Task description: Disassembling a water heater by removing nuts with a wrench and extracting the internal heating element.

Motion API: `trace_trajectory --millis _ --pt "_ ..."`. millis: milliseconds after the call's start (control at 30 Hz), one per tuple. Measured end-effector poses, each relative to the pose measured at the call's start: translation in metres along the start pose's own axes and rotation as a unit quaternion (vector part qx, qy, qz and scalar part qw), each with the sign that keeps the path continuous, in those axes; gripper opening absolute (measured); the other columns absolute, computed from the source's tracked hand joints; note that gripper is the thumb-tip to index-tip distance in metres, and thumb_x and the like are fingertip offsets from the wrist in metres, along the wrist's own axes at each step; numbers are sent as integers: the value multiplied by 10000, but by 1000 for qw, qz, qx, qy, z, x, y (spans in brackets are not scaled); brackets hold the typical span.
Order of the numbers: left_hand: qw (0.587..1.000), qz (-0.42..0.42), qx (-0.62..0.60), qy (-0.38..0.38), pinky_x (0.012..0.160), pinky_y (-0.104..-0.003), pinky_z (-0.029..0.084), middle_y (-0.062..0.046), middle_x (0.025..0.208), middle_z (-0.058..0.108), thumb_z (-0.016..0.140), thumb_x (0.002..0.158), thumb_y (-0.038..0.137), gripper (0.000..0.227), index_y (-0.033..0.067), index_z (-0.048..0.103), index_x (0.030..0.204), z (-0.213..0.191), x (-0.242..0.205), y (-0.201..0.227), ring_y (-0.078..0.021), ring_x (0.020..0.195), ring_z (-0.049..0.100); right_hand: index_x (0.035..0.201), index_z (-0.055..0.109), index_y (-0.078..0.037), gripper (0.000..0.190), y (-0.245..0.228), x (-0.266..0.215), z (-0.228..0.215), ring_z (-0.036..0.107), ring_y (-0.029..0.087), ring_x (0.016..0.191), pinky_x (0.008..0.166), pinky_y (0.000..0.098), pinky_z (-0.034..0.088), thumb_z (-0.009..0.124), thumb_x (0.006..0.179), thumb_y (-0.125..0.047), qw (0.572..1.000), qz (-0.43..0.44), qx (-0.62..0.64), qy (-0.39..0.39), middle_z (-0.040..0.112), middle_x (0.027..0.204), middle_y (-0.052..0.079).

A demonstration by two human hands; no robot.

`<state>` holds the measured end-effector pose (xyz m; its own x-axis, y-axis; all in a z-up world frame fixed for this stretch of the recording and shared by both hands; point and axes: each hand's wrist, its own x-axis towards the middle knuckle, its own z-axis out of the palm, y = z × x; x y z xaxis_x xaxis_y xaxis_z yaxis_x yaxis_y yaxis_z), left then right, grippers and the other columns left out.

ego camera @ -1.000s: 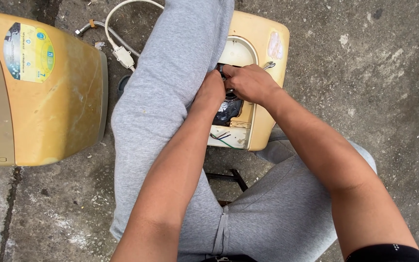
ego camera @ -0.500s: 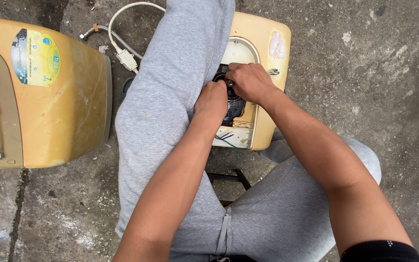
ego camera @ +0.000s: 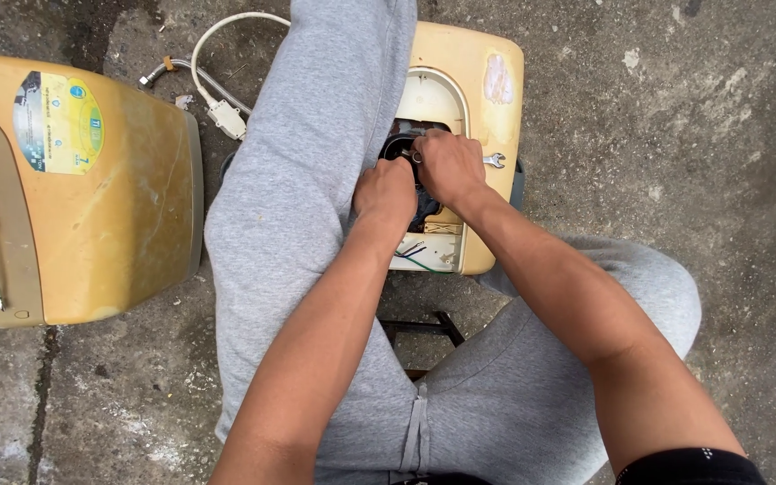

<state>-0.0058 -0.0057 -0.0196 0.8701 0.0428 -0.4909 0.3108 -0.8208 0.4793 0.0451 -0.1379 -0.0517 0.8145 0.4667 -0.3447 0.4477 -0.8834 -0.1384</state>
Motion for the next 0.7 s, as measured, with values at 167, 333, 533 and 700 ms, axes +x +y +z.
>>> trace_trajectory --millis 167,333,533,700 --pt "999 -25 -39 -25 570 -442 619 -229 715 725 594 907 1 195 -65 770 855 1 3 3 -364 705 748 895 755 -181 119 1 -1 7 749 364 813 704 519 606 655 830 -178 998 50 31 -16 663 800 31" --pt "991 -51 -116 -41 463 -428 565 -192 636 691 551 882 62 239 -49 753 818 9 22 -8 -322 601 721 894 758 -184 98 -3 -3 0 751 375 865 737 537 608 694 837 -231 993 93 66 -31 698 810 55" --pt "961 -122 -228 -99 575 -358 589 -181 793 745 434 948 162 394 -100 727 971 25 39 -15 -340 786 764 938 786 -138 120 -15 -13 -16 752 401 854 748 537 612 692 865 -134 990 108 90 2 705 813 94" --pt "871 -211 -439 -63 372 -254 461 -67 590 648 386 960 163 390 -7 716 840 26 16 -2 -165 449 618 953 791 -132 162 -17 -18 -20 751 409 869 767 548 612 657 865 -107 990 112 87 0 708 833 113"
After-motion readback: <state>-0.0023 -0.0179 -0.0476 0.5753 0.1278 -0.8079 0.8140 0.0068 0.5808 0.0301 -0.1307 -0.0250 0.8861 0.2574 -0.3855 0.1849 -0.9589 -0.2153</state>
